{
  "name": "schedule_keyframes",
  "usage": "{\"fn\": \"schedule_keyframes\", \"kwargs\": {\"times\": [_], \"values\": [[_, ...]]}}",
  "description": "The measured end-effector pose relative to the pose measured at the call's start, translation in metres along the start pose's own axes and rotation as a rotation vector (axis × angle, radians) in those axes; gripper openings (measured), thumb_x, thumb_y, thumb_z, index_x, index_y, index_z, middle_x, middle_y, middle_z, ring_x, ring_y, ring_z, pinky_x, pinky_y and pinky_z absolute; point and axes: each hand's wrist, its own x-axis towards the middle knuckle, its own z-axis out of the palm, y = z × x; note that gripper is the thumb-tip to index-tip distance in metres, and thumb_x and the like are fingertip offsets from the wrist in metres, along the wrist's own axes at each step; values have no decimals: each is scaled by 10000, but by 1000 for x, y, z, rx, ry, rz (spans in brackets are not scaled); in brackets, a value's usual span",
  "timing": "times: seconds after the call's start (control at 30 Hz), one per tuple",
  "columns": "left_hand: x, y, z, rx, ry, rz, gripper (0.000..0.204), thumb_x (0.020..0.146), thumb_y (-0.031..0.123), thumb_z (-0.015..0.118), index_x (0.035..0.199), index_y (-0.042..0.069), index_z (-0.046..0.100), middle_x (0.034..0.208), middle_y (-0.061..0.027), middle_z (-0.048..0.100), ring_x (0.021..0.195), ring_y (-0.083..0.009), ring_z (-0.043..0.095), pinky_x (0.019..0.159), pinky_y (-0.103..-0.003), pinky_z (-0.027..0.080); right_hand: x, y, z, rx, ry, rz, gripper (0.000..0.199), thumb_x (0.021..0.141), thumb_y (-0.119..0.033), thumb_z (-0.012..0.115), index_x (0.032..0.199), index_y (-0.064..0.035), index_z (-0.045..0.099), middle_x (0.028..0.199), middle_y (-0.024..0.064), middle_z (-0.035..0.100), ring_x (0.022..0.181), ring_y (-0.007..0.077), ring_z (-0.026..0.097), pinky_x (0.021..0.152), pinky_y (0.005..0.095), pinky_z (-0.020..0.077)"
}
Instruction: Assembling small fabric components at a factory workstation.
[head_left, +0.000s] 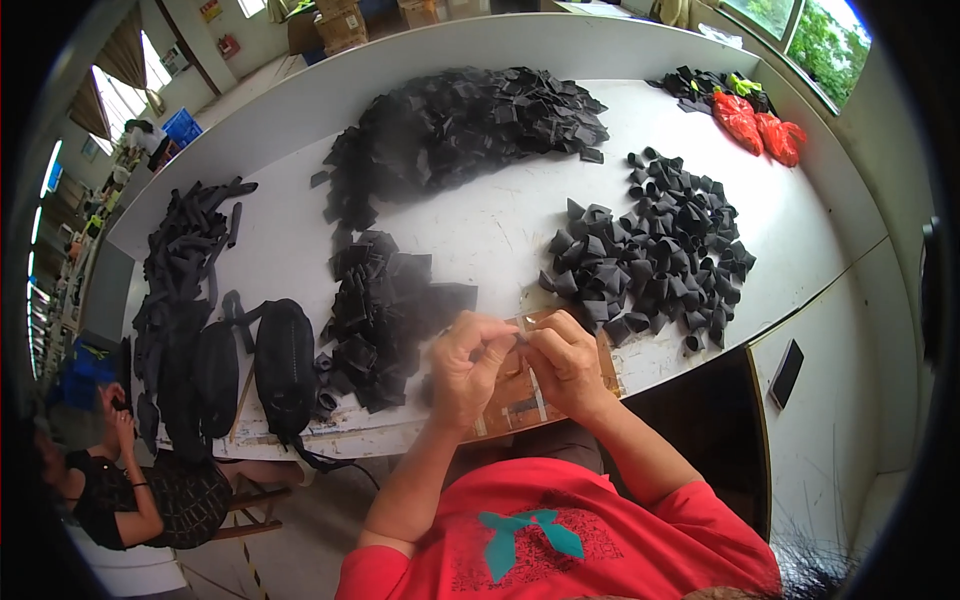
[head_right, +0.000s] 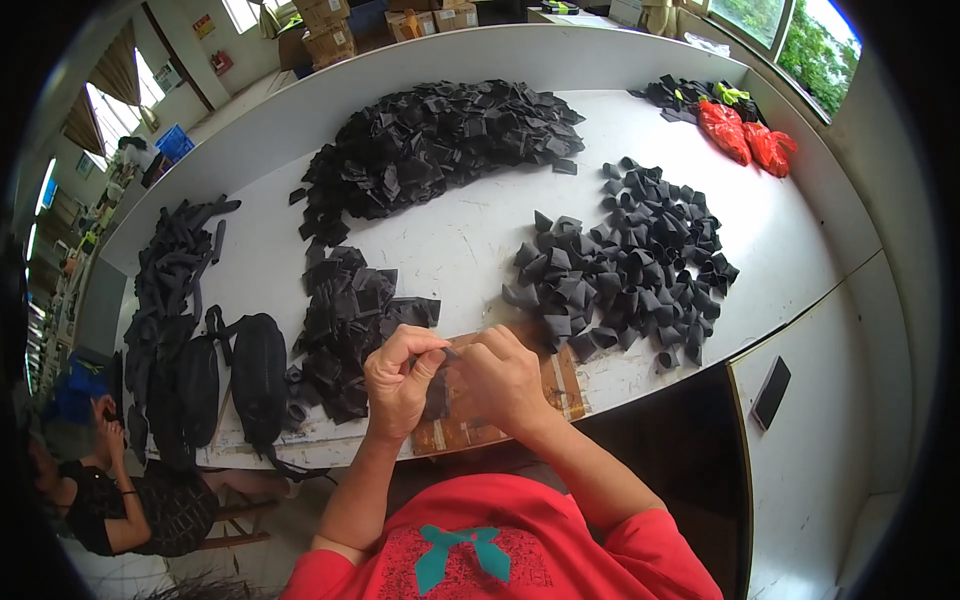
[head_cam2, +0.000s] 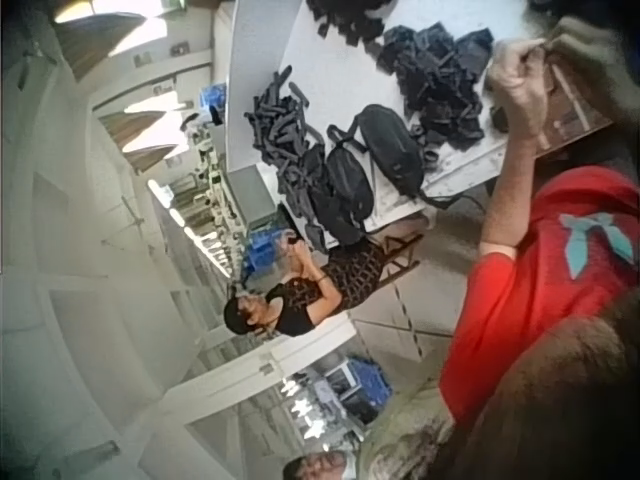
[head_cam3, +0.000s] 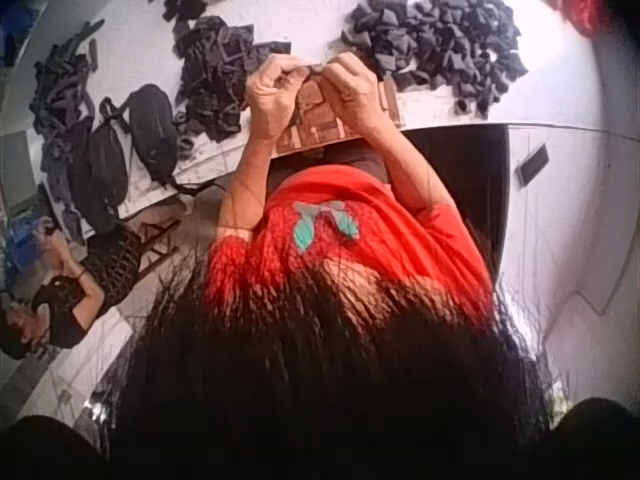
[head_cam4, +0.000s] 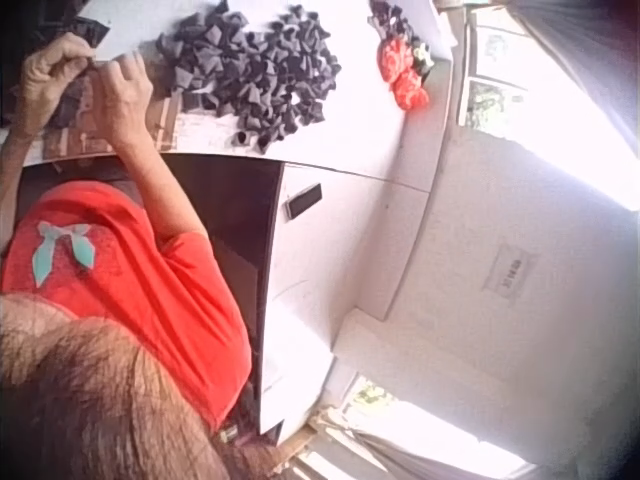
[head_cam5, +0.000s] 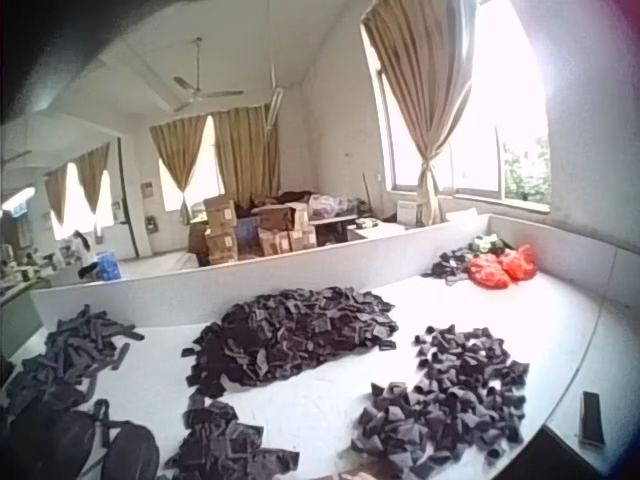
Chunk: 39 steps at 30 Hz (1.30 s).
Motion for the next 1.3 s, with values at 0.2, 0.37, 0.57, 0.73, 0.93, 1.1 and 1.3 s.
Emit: {"fn": "schedule_keyframes", "kwargs": {"times": [0.2, 0.37, 0.57, 0.73, 0.93, 1.1, 1.3], "values": [[-15, 2, 2, -578, 99, -201, 393, 825, 67, 559, 1169, -32, 398, 1001, -92, 554, 862, -111, 531, 799, -237, 416, 12, -23, -26, 237, 11, 221, 81, 709, 8, 621, 728, -7, 543, 628, 72, 483, 520, 167, 488, 447, 273, 361], [-36, 26, 13, -545, 32, -228, 286, 819, 10, 553, 1092, -28, 475, 983, -77, 570, 896, -100, 528, 786, -233, 428, -13, -39, -25, 730, 78, 569, 74, 794, -20, 566, 727, -6, 535, 673, 0, 505, 587, 56, 450, 516, 189, 342], [-49, 21, 14, -426, 42, -362, 111, 825, 22, 556, 923, -29, 550, 849, -43, 599, 772, -79, 552, 697, -208, 446, -42, -36, -14, 1144, 11, 1018, 166, 865, -150, 513, 736, -45, 514, 638, 33, 532, 533, 92, 461, 510, 204, 371], [-58, 19, 16, -498, 73, -419, 74, 802, 24, 575, 864, -14, 561, 767, -42, 592, 703, -84, 558, 588, -223, 447, -58, -35, -14, 1162, -54, 1062, 141, 842, -140, 546, 747, -36, 536, 646, 28, 540, 544, 85, 468, 516, 197, 368], [-93, -14, 8, 72, -30, -344, 57, 746, 37, 593, 791, 9, 573, 757, -97, 588, 632, -166, 568, 540, -266, 432, -77, -16, -26, 886, -265, 1235, 179, 786, -135, 606, 635, -63, 542, 552, -29, 500, 492, 40, 432, 466, 181, 330], [-104, -65, -33, 446, 339, -418, 137, 749, 24, 570, 884, 3, 571, 733, -94, 581, 608, -169, 553, 552, -277, 436, -37, 61, -53, 911, 133, 1107, 185, 837, -201, 550, 706, -73, 528, 597, -21, 509, 498, 39, 445, 462, 171, 353], [-101, -122, -54, 758, 268, -465, 159, 696, 89, 645, 807, 1, 573, 712, -117, 571, 634, -250, 567, 598, -347, 449, -73, 60, -27, 899, 70, 1332, 160, 829, -159, 537, 892, -14, 563, 650, -13, 515, 531, 50, 461, 460, 170, 368]]}}
